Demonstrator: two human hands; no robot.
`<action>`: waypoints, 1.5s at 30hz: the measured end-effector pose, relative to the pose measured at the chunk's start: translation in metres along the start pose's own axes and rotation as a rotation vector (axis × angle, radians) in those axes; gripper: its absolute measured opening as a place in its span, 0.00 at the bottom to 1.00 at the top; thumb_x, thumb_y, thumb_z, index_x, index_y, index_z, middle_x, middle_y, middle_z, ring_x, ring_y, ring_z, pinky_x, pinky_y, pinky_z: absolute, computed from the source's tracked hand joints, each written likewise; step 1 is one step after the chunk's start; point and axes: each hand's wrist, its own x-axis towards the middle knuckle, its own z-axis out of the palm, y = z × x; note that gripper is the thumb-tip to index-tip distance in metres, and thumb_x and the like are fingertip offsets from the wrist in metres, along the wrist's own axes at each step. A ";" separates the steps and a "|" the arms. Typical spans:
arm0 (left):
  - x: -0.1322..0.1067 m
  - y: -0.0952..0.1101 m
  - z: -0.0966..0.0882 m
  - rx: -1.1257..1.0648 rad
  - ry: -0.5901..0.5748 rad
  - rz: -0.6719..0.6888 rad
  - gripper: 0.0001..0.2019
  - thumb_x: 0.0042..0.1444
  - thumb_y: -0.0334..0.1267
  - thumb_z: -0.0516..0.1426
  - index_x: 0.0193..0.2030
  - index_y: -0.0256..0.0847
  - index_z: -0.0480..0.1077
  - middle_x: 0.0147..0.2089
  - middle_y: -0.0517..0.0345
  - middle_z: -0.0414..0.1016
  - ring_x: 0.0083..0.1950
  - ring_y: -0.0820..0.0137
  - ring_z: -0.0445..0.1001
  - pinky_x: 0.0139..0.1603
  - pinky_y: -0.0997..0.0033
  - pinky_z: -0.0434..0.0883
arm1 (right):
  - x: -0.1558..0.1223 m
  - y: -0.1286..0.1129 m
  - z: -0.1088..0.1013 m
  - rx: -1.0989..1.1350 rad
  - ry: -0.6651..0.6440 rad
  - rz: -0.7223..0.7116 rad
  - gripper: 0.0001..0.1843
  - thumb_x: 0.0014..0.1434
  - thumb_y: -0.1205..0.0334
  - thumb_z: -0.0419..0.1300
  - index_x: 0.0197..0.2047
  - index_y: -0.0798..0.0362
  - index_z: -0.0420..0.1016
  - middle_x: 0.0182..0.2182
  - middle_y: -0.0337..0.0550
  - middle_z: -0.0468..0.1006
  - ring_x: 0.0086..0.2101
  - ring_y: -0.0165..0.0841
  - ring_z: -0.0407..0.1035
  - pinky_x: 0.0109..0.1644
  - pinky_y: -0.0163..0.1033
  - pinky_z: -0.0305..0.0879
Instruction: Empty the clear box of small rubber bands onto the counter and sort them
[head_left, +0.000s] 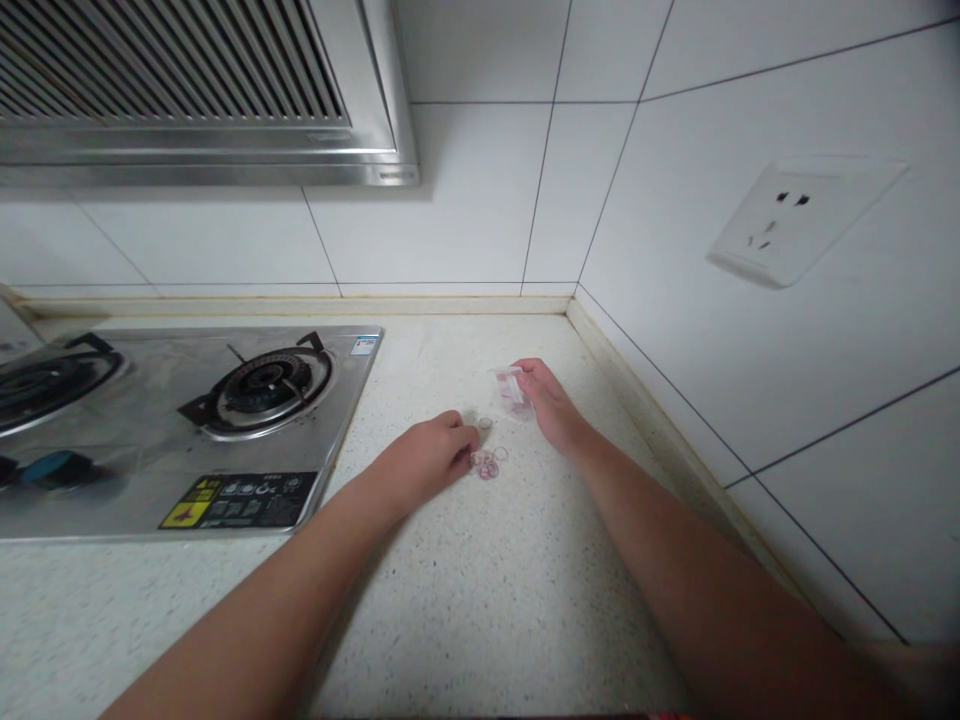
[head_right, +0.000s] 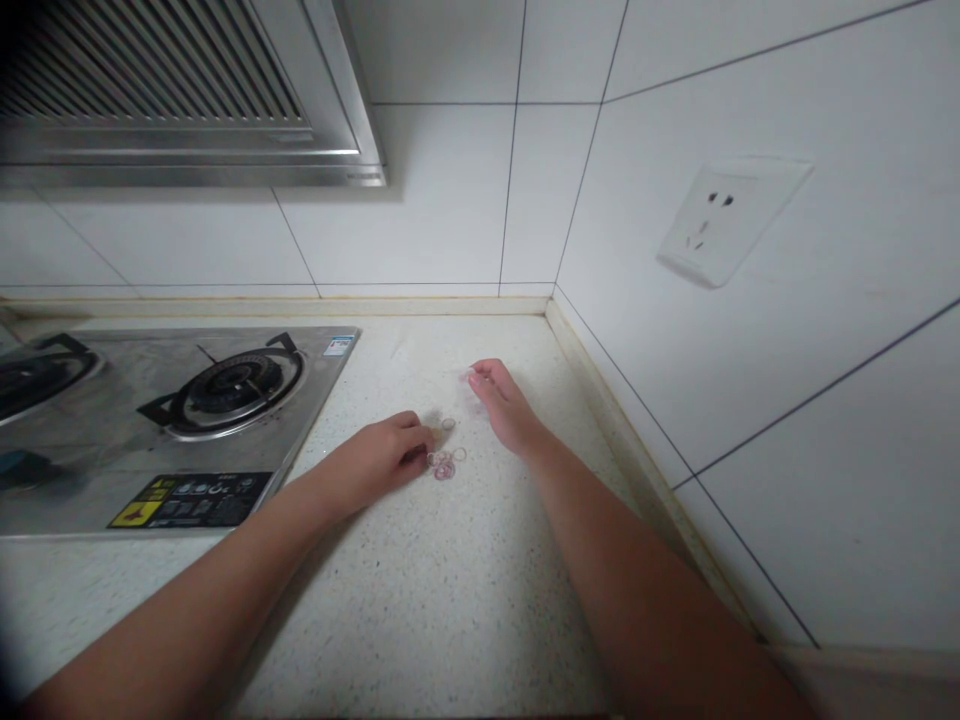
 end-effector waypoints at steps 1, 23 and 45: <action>0.000 -0.002 0.001 -0.041 0.027 0.000 0.06 0.60 0.30 0.54 0.38 0.40 0.72 0.38 0.55 0.70 0.36 0.69 0.71 0.38 0.70 0.67 | 0.000 0.000 0.000 0.001 -0.003 0.003 0.19 0.63 0.42 0.53 0.46 0.48 0.67 0.34 0.38 0.70 0.33 0.33 0.64 0.37 0.40 0.61; -0.006 0.007 -0.001 -0.043 0.079 -0.032 0.35 0.55 0.56 0.60 0.65 0.39 0.62 0.55 0.42 0.67 0.53 0.54 0.69 0.55 0.52 0.70 | -0.001 -0.006 0.003 -0.007 -0.012 0.008 0.17 0.63 0.44 0.53 0.46 0.48 0.66 0.32 0.37 0.69 0.32 0.33 0.63 0.36 0.40 0.59; 0.007 0.009 0.007 -0.366 0.216 -0.179 0.05 0.59 0.31 0.56 0.40 0.39 0.73 0.37 0.55 0.75 0.36 0.70 0.73 0.37 0.70 0.70 | -0.002 -0.005 0.002 -0.056 -0.024 -0.011 0.16 0.64 0.46 0.53 0.47 0.49 0.66 0.34 0.38 0.69 0.32 0.33 0.62 0.37 0.41 0.59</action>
